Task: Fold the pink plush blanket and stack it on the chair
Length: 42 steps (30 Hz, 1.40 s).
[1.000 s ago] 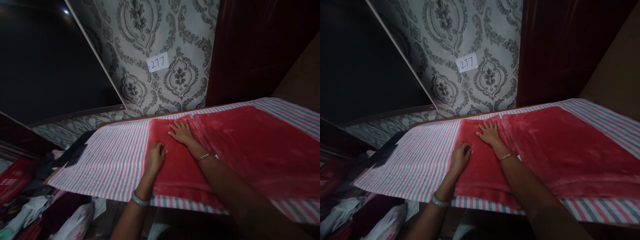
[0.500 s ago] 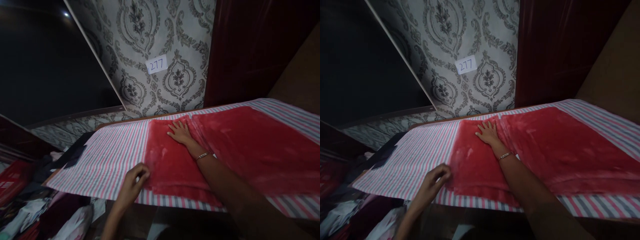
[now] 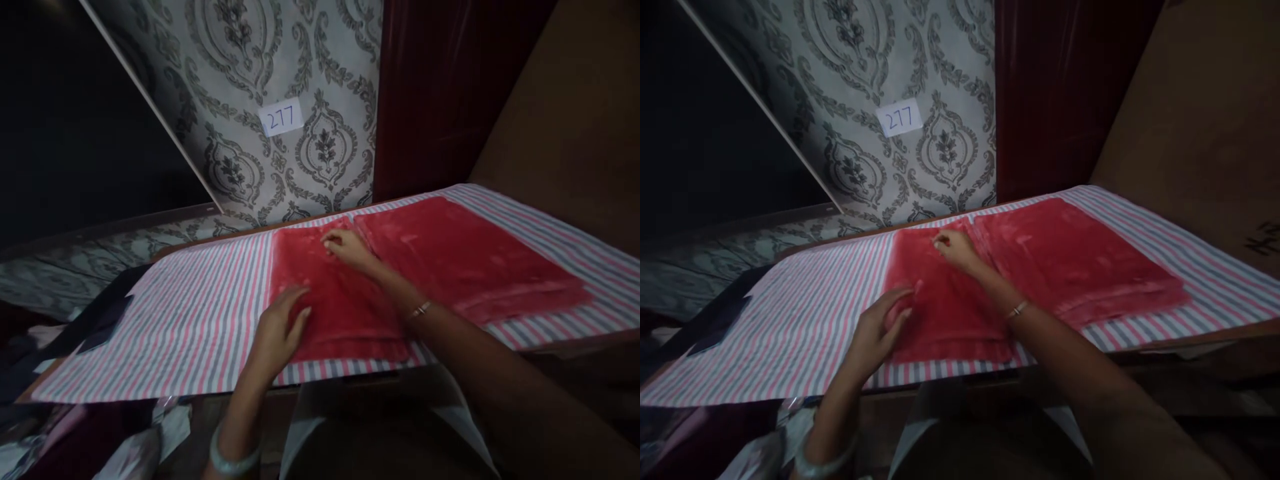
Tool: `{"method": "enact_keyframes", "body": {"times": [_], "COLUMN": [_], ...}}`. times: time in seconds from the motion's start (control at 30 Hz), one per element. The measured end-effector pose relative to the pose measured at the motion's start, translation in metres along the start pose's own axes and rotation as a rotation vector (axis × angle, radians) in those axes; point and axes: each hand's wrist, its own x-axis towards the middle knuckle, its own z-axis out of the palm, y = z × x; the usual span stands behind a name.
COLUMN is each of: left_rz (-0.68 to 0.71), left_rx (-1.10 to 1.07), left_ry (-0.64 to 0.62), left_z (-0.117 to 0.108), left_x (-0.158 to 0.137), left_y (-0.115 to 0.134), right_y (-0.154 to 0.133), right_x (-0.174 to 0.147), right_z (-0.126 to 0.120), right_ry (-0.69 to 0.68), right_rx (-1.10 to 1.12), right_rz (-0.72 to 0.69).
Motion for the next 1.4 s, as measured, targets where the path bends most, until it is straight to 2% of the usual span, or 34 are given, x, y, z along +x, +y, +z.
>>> {"method": "enact_keyframes", "body": {"times": [0.13,0.27,0.43,0.8,0.87,0.97,1.03,1.13,1.17,1.2,1.23,1.3,1.4], "left_rz": [0.01,-0.009,0.025,0.033,0.035,0.047,0.049,0.055,0.059,0.063,0.064,0.054,0.03], "left_rx": [0.177,0.26,0.232,0.243,0.243,0.233,0.221,0.186,0.171,0.157,0.147,0.141,0.152], "left_ry": [-0.103,-0.177,-0.178,-0.204,-0.206,-0.213,-0.224,-0.245,-0.248,-0.249,-0.251,-0.261,-0.293], "left_z": [0.038,0.06,0.06,0.061,0.06,0.059,0.058,0.057,0.056,0.055,0.055,0.054,0.053], "left_x": [0.013,-0.001,-0.008,-0.008,-0.008,-0.008,-0.008,-0.008,-0.008,-0.007,-0.007,-0.007,-0.006], "left_y": [-0.011,-0.03,-0.039,-0.042,-0.042,-0.043,-0.044,-0.043,-0.043,-0.042,-0.041,-0.039,-0.038], "right_y": [0.017,0.036,0.041,0.03,0.032,0.037,0.038,0.03,0.025,0.019,0.013,0.002,-0.004], "right_x": [-0.07,-0.112,-0.117,-0.119,-0.119,-0.129,-0.145,-0.173,-0.18,-0.184,-0.186,-0.181,-0.164], "right_z": [0.007,0.019,0.024,0.033,0.03,0.014,-0.003,-0.028,-0.034,-0.037,-0.037,-0.028,-0.002], "right_ry": [0.058,0.063,0.051,0.153,0.187,0.236,0.126,-0.324,-0.432,-0.466,-0.433,-0.267,-0.105], "right_rx": [0.303,0.378,0.387,0.148,0.181,0.356,0.517,0.692,0.705,0.695,0.665,0.574,0.408], "right_rz": [-0.083,0.011,0.003,-0.022,0.0,0.034,0.018,-0.099,-0.119,-0.122,-0.11,-0.097,-0.128]}}
